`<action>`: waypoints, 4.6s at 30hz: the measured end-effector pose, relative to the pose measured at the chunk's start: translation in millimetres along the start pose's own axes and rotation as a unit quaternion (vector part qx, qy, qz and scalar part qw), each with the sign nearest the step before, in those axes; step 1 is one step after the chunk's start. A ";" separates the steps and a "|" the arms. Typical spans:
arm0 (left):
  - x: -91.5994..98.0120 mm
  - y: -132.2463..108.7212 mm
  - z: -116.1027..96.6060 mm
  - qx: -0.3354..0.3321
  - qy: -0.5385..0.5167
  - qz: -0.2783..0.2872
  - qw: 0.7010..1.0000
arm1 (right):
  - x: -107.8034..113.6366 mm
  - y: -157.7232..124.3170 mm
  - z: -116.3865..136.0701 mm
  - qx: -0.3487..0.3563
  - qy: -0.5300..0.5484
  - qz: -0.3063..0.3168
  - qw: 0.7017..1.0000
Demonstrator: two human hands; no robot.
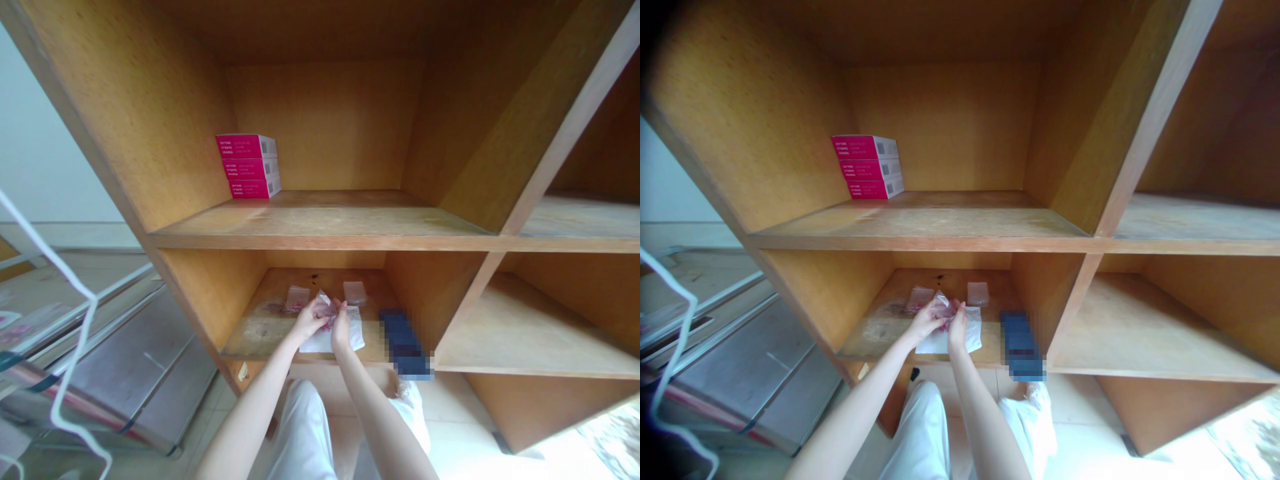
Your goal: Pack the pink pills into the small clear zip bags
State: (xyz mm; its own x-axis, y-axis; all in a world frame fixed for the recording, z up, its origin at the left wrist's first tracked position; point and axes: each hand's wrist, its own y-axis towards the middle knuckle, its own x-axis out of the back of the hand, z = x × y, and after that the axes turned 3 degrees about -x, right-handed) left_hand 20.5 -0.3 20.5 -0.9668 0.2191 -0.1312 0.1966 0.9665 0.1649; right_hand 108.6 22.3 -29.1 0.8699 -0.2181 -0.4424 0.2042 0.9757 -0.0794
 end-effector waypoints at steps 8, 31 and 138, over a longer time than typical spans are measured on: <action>0.7 0.0 -1.1 -0.003 0.015 0.006 1.000 | 0.8 2.5 -2.4 -0.008 0.001 0.012 1.000; 37.4 -34.0 7.4 -0.003 -0.295 -0.154 0.943 | -3.1 -3.8 4.0 0.029 -0.002 -0.002 1.000; 30.3 -40.6 7.8 0.026 -0.170 -0.138 0.975 | -3.4 -27.6 41.7 0.081 -0.238 0.254 0.934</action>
State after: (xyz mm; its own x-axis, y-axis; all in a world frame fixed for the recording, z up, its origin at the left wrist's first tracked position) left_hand -15.5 -31.9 2.2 -0.8758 -0.0268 -0.4819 -0.0463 0.9985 0.0285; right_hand 118.8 -4.7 11.9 0.9662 0.2495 0.0646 -0.2573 0.9484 0.1855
